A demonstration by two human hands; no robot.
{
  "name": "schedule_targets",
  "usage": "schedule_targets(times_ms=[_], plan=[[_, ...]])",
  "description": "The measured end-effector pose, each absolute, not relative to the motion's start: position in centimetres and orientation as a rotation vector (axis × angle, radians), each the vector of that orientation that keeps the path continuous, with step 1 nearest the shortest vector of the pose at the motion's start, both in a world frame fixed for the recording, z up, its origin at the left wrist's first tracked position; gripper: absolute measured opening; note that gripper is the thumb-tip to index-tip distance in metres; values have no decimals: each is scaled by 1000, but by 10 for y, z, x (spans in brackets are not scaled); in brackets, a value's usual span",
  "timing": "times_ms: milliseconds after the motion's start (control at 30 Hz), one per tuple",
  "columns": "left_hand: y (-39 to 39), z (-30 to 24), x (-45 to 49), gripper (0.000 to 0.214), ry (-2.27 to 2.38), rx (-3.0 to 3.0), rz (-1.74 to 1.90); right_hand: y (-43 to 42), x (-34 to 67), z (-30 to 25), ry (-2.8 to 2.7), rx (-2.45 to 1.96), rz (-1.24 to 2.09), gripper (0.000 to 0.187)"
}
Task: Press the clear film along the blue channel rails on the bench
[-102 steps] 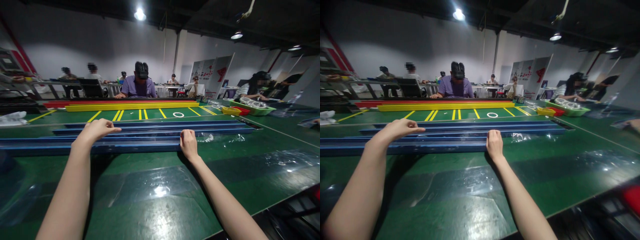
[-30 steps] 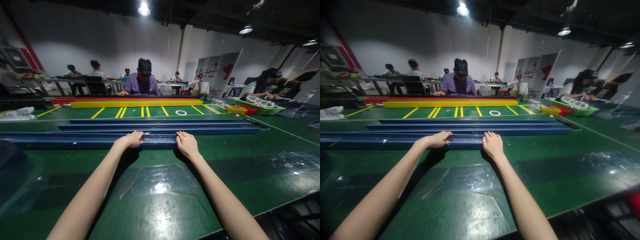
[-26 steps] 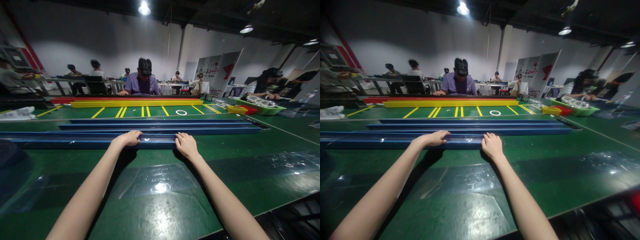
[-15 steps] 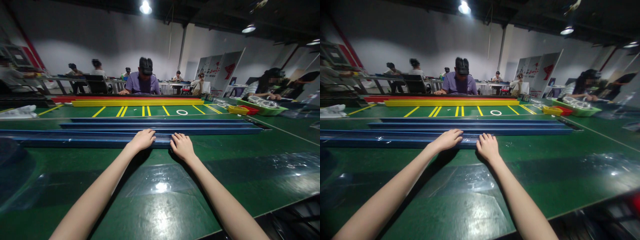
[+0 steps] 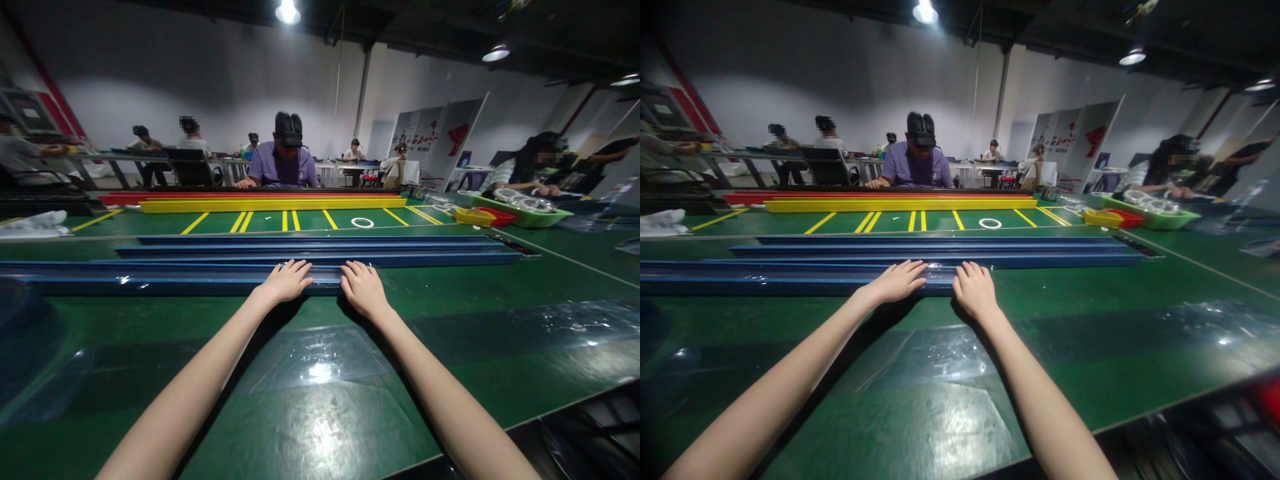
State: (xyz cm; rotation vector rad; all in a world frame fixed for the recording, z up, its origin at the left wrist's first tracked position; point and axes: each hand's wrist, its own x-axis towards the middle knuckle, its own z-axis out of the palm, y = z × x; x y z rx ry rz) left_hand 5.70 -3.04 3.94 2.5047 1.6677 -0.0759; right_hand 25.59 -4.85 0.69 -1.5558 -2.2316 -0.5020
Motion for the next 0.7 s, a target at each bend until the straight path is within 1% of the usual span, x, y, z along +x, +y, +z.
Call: schedule_targets(times_ms=[200,433,567,700], plan=[[-26,55,36,53,1722,2379,-283,-47,268,13,-2092,-1694,-485,32],[-24,68,12,52,1894,2305,-398,-43,272,9,-2095,-1717,-444,32],[-26,71,14,50,1956,2336,-356,-43,267,5,-2139,-1674,-455,35],[-26,65,29,48,1914,2477,-108,-44,261,3,-2179,-1648,-479,40]])
